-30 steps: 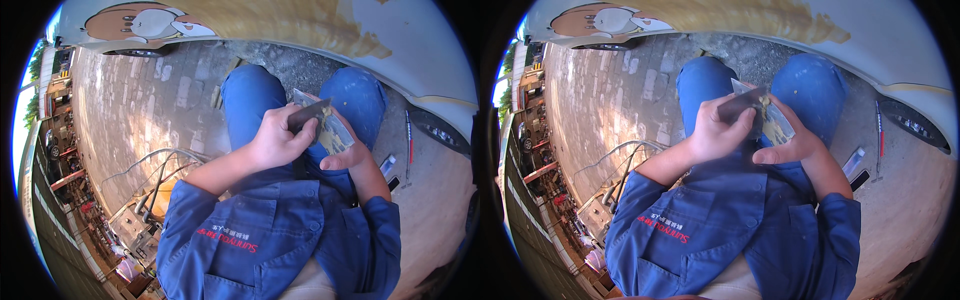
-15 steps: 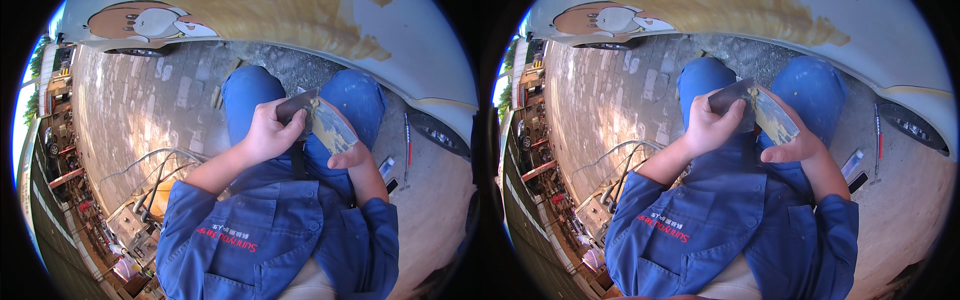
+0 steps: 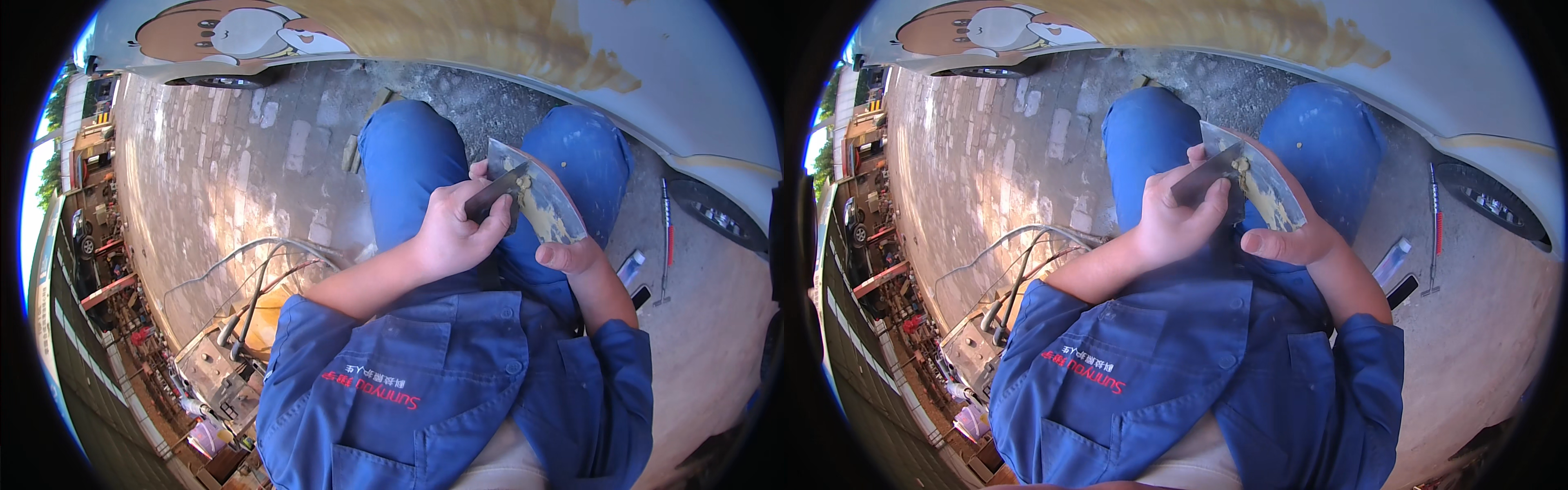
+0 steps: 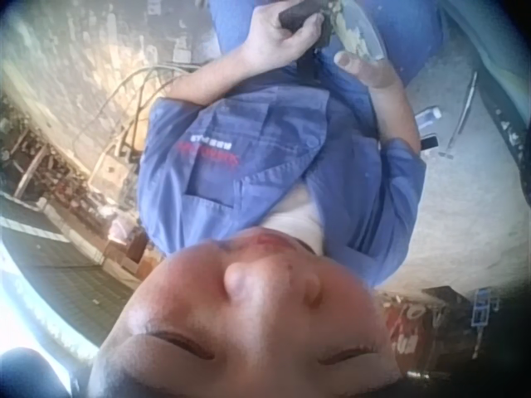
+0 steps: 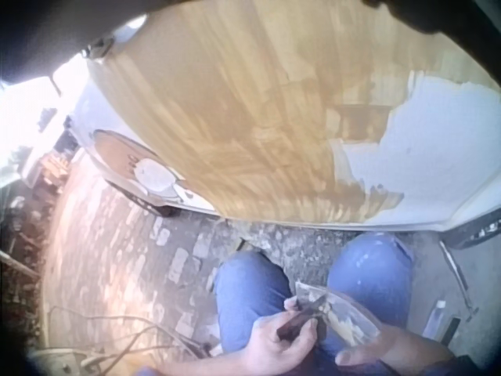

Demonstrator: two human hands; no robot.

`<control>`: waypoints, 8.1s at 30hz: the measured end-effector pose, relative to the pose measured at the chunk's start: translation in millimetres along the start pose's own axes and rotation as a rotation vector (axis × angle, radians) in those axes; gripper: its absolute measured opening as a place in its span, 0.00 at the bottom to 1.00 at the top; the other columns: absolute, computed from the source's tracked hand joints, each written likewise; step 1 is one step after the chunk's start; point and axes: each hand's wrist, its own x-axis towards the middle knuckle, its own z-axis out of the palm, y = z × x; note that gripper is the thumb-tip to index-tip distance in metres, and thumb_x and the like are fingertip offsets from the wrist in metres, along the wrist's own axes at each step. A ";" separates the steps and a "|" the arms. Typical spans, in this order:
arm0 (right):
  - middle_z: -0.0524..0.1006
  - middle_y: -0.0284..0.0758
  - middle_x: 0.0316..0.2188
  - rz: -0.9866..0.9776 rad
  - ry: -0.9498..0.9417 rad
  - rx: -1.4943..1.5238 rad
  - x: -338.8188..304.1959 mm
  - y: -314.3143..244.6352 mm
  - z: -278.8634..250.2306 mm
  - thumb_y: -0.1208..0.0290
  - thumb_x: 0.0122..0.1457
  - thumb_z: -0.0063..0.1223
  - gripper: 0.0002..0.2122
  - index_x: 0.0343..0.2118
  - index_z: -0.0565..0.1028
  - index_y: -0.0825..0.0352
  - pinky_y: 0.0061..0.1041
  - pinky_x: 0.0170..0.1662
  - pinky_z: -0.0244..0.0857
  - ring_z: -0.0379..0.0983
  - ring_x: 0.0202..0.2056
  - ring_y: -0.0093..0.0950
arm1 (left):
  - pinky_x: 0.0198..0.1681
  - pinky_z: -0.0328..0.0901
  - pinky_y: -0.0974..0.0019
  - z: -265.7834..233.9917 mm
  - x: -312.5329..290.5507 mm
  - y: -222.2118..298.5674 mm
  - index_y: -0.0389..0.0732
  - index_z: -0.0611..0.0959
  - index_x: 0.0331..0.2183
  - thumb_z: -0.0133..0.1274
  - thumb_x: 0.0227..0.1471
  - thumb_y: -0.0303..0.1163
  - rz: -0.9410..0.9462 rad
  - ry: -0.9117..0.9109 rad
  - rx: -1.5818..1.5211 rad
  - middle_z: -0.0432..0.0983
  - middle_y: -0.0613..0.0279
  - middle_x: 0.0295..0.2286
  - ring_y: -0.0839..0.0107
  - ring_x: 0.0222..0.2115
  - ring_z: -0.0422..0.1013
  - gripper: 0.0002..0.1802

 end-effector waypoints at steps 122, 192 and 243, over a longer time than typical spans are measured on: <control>0.54 0.43 0.71 0.060 0.032 0.258 -5.2 -13.5 -6.8 0.40 0.43 0.74 0.63 0.72 0.47 0.72 0.36 0.73 0.43 0.49 0.72 0.34 | 0.42 0.73 0.70 -17.7 24.6 -12.9 0.33 0.82 0.47 0.57 0.64 0.28 -0.299 -0.075 -0.721 0.83 0.63 0.38 0.79 0.36 0.77 0.13; 0.78 0.39 0.47 0.223 0.144 0.018 12.0 -9.1 -28.2 0.77 0.60 0.65 0.19 0.51 0.70 0.72 0.27 0.36 0.78 0.79 0.40 0.26 | 0.42 0.76 0.60 -44.7 27.2 -34.4 0.36 0.79 0.47 0.55 0.60 0.39 -0.423 -0.119 -1.471 0.80 0.50 0.37 0.62 0.37 0.80 0.18; 0.69 0.46 0.63 -0.132 0.478 0.200 -3.0 7.6 -9.4 0.59 0.74 0.35 0.26 0.66 0.61 0.74 0.36 0.67 0.58 0.67 0.63 0.39 | 0.53 0.72 0.56 -20.1 25.4 -20.4 0.36 0.73 0.57 0.47 0.67 0.37 -0.480 0.141 -1.243 0.80 0.53 0.48 0.61 0.46 0.79 0.21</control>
